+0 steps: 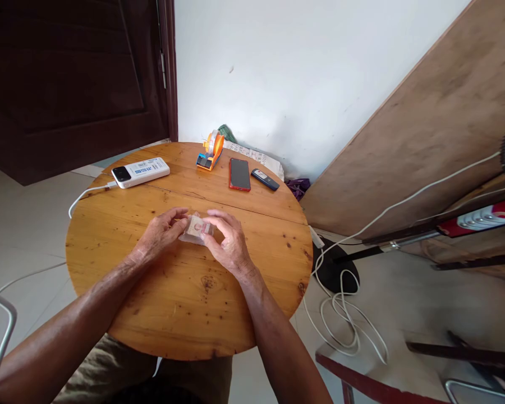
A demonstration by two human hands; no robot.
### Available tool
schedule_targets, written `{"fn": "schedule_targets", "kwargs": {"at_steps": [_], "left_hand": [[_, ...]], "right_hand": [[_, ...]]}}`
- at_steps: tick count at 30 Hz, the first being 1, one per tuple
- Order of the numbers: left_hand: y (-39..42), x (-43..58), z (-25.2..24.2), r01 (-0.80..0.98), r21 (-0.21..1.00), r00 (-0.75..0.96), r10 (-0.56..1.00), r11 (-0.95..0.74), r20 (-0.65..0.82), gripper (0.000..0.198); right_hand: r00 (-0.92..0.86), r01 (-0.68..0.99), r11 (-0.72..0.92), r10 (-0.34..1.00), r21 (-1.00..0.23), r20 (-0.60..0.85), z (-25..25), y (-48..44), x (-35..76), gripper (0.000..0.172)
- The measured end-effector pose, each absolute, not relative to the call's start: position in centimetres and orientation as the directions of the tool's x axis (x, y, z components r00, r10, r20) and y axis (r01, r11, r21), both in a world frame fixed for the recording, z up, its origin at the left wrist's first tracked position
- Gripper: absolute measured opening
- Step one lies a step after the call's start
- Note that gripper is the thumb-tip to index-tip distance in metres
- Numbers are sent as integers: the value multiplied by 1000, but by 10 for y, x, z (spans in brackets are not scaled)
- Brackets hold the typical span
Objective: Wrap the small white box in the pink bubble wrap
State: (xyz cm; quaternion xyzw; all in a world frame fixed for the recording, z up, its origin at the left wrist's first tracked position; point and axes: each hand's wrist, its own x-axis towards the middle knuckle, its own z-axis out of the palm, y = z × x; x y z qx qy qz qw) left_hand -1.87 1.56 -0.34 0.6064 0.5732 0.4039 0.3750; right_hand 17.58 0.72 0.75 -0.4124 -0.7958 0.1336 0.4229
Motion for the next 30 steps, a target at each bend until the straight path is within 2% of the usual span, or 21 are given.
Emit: {"fn": "schedule_targets", "kwargs": {"at_steps": [4, 9, 11, 16, 23, 30], "left_hand": [[15, -17, -8, 379, 921, 28, 996, -93, 89, 46], [16, -17, -9, 384, 917, 50, 994, -106, 94, 47], [16, -17, -8, 403, 909, 55, 994, -107, 92, 46], [14, -16, -5, 432, 893, 66, 992, -127, 109, 48], [10, -11, -1, 523, 839, 100, 989, -147, 111, 63], [10, -11, -2, 539, 828, 114, 987, -155, 111, 55]], "right_hand": [[-304, 564, 633, 756, -530, 579, 6, 9, 174, 23], [-310, 596, 676, 691, -433, 653, 2, 11, 167, 10], [-307, 610, 679, 678, -409, 668, 0, 12, 164, 11], [-268, 611, 646, 712, -457, 649, 2, 12, 160, 16], [-250, 584, 644, 722, -495, 645, 8, 12, 160, 16], [-288, 559, 679, 698, -477, 656, 10, 12, 160, 16]]}}
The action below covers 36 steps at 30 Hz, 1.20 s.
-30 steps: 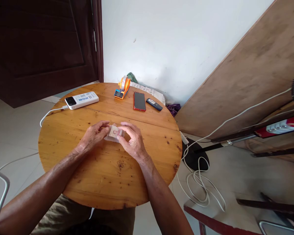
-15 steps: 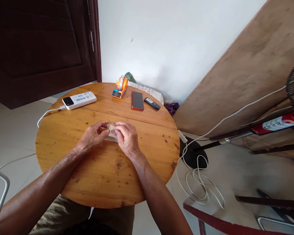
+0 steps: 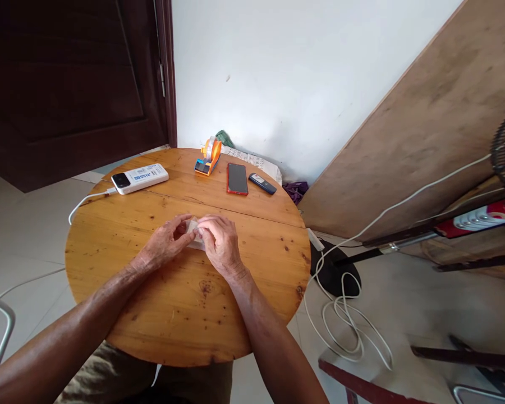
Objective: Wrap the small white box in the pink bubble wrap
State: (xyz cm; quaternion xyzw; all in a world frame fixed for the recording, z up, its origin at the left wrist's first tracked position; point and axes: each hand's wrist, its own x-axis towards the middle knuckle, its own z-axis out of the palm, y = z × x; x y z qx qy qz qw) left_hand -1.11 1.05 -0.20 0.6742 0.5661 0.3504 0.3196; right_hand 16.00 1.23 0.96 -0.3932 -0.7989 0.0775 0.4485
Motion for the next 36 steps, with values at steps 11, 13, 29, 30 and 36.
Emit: {"fn": "schedule_targets", "kwargs": {"at_steps": [11, 13, 29, 30, 36], "left_hand": [[11, -15, 0, 490, 851, 150, 980, -187, 129, 47], [11, -17, -1, 463, 868, 153, 981, -177, 118, 50], [12, -20, -4, 313, 944, 149, 987, -101, 56, 61], [11, -20, -3, 323, 940, 141, 988, -109, 66, 61], [7, -19, 4, 422, 890, 116, 984, -173, 137, 58]], "right_hand": [[-401, 625, 705, 657, -334, 638, 13, 3, 163, 17], [-384, 611, 700, 670, -369, 636, 16, 1, 164, 17], [-408, 647, 539, 843, -540, 352, 8, 7, 178, 71], [-406, 643, 547, 837, -535, 367, 7, 7, 177, 69], [-406, 627, 566, 824, -536, 396, 8, 6, 176, 65]]}}
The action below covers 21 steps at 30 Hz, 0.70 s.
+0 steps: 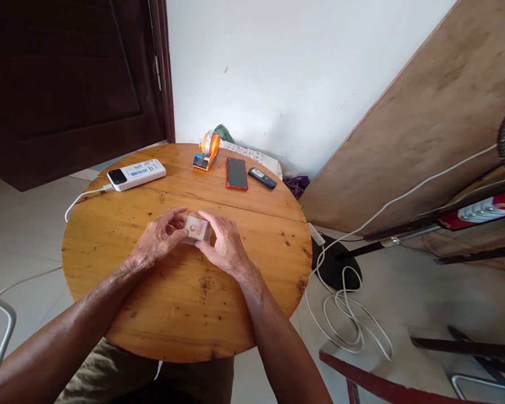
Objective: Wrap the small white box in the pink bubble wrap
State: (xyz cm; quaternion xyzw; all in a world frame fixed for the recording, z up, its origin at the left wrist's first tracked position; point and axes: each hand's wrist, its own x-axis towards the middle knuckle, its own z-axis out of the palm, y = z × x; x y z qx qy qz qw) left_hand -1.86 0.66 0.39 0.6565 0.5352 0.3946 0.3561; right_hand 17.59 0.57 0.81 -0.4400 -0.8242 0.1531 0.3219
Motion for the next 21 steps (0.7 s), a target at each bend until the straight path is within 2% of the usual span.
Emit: {"fn": "schedule_targets", "kwargs": {"at_steps": [3, 7, 14, 18, 21], "left_hand": [[6, -18, 3, 484, 860, 136, 985, -160, 106, 58], [8, -19, 0, 420, 895, 132, 986, -148, 101, 60], [9, -23, -2, 458, 877, 101, 989, -142, 108, 54], [6, -20, -3, 497, 848, 131, 982, -183, 135, 57], [3, -17, -3, 522, 823, 139, 974, -227, 180, 57]], "right_hand": [[-454, 631, 556, 830, -541, 323, 10, 4, 177, 65], [-438, 598, 532, 843, -600, 311, 17, 2, 181, 57], [-366, 546, 578, 816, -607, 448, 16, 5, 179, 27], [-305, 569, 602, 787, -560, 536, 9, 7, 173, 12], [-282, 593, 620, 757, -513, 590, 9, 6, 170, 10]]}}
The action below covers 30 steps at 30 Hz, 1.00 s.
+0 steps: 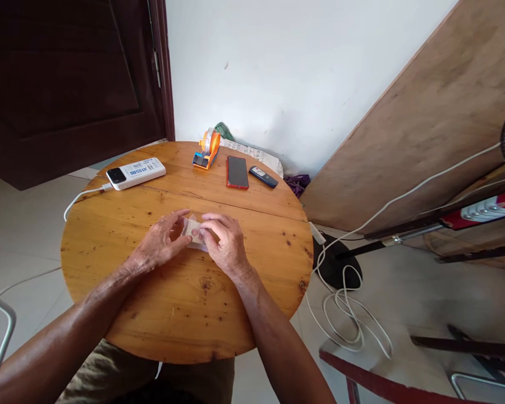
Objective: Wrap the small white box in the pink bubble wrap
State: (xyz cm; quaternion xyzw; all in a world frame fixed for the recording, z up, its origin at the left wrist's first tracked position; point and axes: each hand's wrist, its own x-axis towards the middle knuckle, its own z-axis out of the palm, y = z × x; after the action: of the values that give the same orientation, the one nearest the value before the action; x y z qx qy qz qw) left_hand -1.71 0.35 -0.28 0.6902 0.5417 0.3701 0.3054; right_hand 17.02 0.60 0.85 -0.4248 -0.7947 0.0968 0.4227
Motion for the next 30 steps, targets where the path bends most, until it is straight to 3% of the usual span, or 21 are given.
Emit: {"fn": "schedule_targets", "kwargs": {"at_steps": [11, 22, 26, 30], "left_hand": [[-1, -12, 0, 551, 806, 182, 974, -216, 137, 74], [-9, -13, 8, 282, 938, 423, 904, -200, 66, 89], [-10, -13, 9, 185, 971, 461, 886, -149, 48, 90], [-7, -12, 2, 110, 982, 433, 897, -153, 91, 88]], "right_hand": [[-183, 484, 583, 797, -653, 576, 20, -3, 168, 10], [125, 351, 437, 855, -828, 504, 18, 5, 184, 17], [176, 279, 373, 886, -885, 429, 12, 11, 187, 22], [124, 121, 231, 961, -965, 246, 11, 13, 189, 31]]}}
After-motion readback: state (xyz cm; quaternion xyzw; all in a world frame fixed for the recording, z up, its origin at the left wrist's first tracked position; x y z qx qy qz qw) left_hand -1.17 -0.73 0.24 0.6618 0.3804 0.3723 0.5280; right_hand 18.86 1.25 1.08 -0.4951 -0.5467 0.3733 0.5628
